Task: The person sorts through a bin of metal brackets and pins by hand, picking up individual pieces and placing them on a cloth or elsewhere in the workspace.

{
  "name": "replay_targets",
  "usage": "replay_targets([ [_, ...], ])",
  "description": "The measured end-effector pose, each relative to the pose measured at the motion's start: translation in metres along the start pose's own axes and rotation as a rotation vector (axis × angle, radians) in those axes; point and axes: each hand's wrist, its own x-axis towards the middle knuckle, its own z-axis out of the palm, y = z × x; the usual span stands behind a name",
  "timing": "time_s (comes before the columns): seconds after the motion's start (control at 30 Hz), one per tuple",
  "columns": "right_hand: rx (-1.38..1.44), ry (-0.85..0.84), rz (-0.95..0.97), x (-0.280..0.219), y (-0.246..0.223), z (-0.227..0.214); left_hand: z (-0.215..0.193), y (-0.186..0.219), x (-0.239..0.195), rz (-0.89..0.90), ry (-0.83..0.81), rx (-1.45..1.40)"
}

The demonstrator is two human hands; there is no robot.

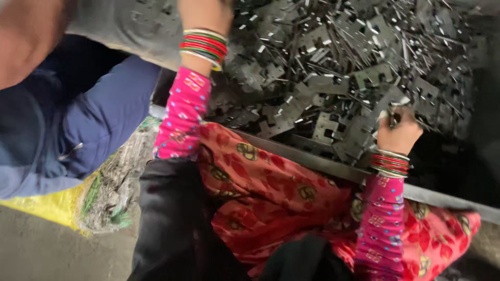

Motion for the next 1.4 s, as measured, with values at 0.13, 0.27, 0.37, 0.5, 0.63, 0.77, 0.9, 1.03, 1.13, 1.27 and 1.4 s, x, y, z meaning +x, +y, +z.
replay_targets([
  [0.13, 0.963, 0.196, -0.030, -0.014, -0.021, -0.034, -0.018, 0.131, -0.041, 0.206, -0.396, -0.332],
  [0.27, 1.716, 0.256, 0.326, -0.024, -0.064, -0.083, 0.008, 0.199, -0.111, 0.212, -0.845, -0.166],
  [0.37, 1.962, 0.176, 0.491, -0.027, -0.064, -0.098, 0.043, 0.215, -0.148, 0.150, -0.850, -0.005],
  [0.5, 0.987, 0.098, 0.395, -0.012, -0.019, -0.032, 0.058, 0.220, -0.163, 0.177, -0.790, 0.102],
  [0.63, -0.289, -0.071, -0.014, 0.009, 0.006, 0.028, 0.040, 0.222, -0.159, 0.270, -0.680, 0.008],
  [0.77, -0.340, 0.157, -0.339, 0.006, 0.014, 0.054, 0.028, 0.210, -0.137, 0.231, -0.846, -0.581],
  [0.9, 0.176, 0.133, -0.018, 0.001, 0.051, 0.034, 0.018, 0.187, -0.095, 0.220, -0.606, -0.980],
  [1.03, 1.167, 0.459, 0.531, 0.003, 0.061, -0.002, 0.006, 0.171, -0.073, -0.236, -0.801, -1.505],
  [1.13, 1.582, 0.390, 0.813, -0.005, 0.037, -0.019, 0.011, 0.186, -0.083, -0.467, -0.935, -1.776],
  [1.27, 1.640, -0.163, 0.902, -0.020, -0.016, -0.018, 0.020, 0.229, -0.128, -0.395, -0.931, -1.556],
  [1.4, 1.453, -0.273, 0.874, -0.025, -0.089, -0.002, 0.006, 0.259, -0.193, 0.158, -0.732, -1.117],
])
